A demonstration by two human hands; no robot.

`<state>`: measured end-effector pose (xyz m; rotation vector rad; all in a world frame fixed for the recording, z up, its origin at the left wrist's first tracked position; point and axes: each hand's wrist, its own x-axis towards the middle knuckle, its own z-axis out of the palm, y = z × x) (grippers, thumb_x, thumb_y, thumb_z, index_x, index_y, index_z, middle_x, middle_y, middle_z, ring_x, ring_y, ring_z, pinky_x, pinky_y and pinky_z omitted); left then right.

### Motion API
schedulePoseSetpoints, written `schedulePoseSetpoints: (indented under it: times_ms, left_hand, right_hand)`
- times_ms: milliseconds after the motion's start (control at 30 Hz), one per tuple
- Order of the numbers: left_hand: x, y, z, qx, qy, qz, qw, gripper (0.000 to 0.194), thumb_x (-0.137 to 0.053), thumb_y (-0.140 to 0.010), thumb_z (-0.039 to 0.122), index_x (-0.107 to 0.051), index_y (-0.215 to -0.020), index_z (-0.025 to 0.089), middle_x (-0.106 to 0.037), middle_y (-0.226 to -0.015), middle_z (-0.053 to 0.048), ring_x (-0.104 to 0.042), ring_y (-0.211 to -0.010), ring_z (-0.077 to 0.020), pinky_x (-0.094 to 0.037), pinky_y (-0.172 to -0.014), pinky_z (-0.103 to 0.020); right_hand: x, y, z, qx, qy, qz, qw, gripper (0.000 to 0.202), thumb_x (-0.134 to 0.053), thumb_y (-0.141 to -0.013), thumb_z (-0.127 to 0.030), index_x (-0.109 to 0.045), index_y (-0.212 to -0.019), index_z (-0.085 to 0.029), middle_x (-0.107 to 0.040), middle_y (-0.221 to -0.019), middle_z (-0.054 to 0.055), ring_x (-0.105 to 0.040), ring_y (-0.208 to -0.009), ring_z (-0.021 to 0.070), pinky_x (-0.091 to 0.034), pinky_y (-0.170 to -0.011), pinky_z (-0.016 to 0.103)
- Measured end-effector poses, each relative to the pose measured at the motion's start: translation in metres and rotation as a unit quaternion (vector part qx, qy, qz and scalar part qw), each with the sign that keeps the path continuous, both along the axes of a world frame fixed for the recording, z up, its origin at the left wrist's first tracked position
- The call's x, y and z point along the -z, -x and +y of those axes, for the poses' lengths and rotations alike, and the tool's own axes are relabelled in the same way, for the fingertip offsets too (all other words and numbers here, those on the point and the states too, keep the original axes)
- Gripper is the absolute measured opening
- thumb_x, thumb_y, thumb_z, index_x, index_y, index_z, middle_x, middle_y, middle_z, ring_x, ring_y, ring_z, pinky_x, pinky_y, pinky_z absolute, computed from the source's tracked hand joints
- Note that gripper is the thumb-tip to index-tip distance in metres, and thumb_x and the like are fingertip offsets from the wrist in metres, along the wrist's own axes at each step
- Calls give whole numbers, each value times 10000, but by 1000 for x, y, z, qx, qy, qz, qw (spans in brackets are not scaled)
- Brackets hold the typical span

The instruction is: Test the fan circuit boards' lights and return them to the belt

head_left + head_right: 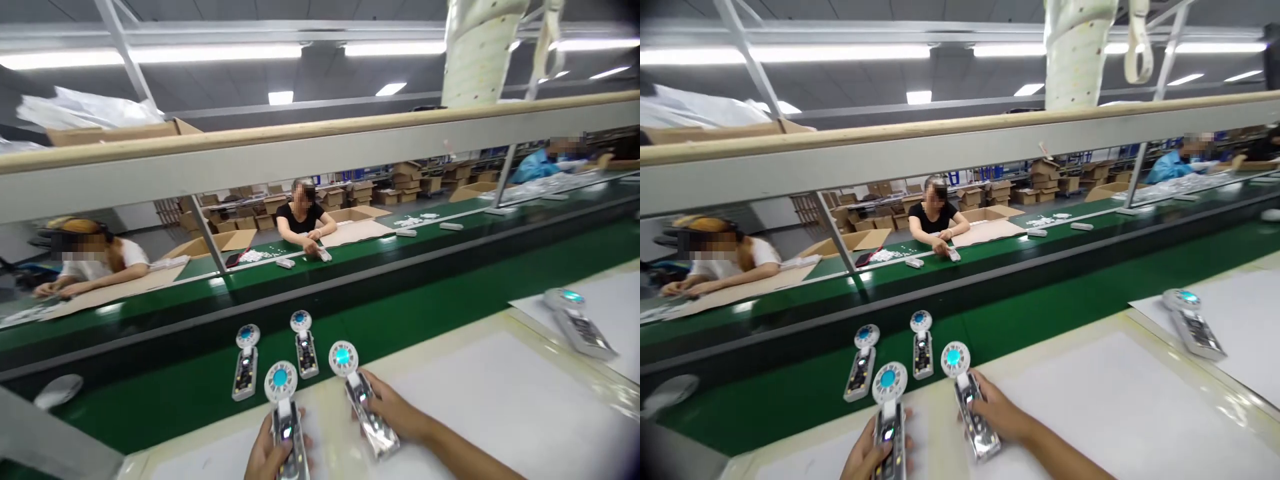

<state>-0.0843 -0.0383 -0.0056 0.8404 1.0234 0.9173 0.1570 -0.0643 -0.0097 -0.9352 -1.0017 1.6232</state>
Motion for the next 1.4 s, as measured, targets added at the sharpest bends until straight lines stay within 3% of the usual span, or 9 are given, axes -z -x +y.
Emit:
schedulePoseSetpoints:
  times_ms: [133, 233, 333, 467, 633, 800, 1033, 1200, 1400]
  left_hand:
    - [-6, -52, 9, 43, -54, -41, 997, 634, -760, -544, 357, -417, -1066, 251, -628, -940, -59, -624, -734, -222, -502, -601, -301]
    - [-9, -67, 12, 81, -54, -51, 994, 598, -741, -587, 334, -389, -1061, 244, -586, -1038, -72, -617, -789, -220, -510, -645, -317]
    - [-9, -66, 11, 111, -61, -37, 991, 566, -730, -608, 310, -387, -1048, 217, -571, -1045, -92, -615, -768, -202, -507, -662, -320]
    - [-3, -63, 10, 150, -69, -27, 986, 544, -679, -666, 313, -349, -1081, 185, -598, -884, -78, -608, -665, -178, -498, -643, -335]
    - [7, -63, 12, 168, -95, -23, 981, 515, -642, -706, 305, -323, -1097, 203, -542, -995, -91, -595, -868, -232, -491, -738, -386]
    - [13, -61, 13, 183, -111, -9, 977, 509, -617, -727, 277, -304, -1124, 214, -524, -983, -79, -578, -910, -236, -488, -747, -390]
    - [9, -60, 12, 193, -99, -17, 976, 519, -619, -726, 271, -274, -1107, 191, -571, -891, -70, -607, -780, -200, -482, -734, -391]
    - [7, -61, 12, 187, -99, -21, 977, 525, -633, -723, 268, -277, -1099, 185, -568, -914, -72, -603, -810, -199, -476, -758, -399]
    - [3, -60, 12, 188, -88, -46, 977, 636, -726, -629, 218, -299, -1098, 170, -561, -936, -81, -586, -856, -212, -452, -812, -410]
  right_hand:
    - [0, -22, 4, 75, -11, 34, 997, 445, -555, -717, -220, -384, -1124, -171, -637, -821, 47, -615, -653, 142, -447, -618, 269]
    - [1, -21, 7, 86, -18, 49, 995, 438, -598, -709, -242, -406, -1096, -165, -634, -864, 61, -616, -684, 141, -443, -656, 274]
    - [2, -18, 4, 87, -32, 50, 994, 540, -652, -683, -284, -379, -1134, -170, -624, -888, 64, -612, -707, 147, -442, -656, 272]
    - [4, -16, -2, 72, -36, 34, 996, 570, -651, -704, -320, -355, -1167, -169, -633, -903, 78, -603, -698, 145, -440, -634, 269]
    - [4, -13, -4, 68, -23, -10, 997, 537, -655, -697, -383, -405, -1132, -193, -635, -954, 94, -604, -736, 178, -452, -635, 287]
    - [5, -12, -6, 47, -32, -21, 998, 521, -641, -700, -426, -432, -1128, -214, -635, -955, 94, -602, -759, 200, -454, -630, 298]
    - [10, -12, -4, 56, -15, -6, 998, 568, -641, -724, -374, -346, -1187, -226, -628, -980, 86, -609, -775, 183, -458, -664, 290]
    - [11, -14, -3, 56, -11, 9, 998, 598, -655, -721, -337, -316, -1200, -221, -631, -978, 86, -617, -778, 172, -461, -699, 294]
    - [8, -13, -4, 32, -39, 31, 998, 722, -715, -650, -331, -292, -1224, -215, -595, -1048, 117, -593, -940, 241, -453, -807, 380]
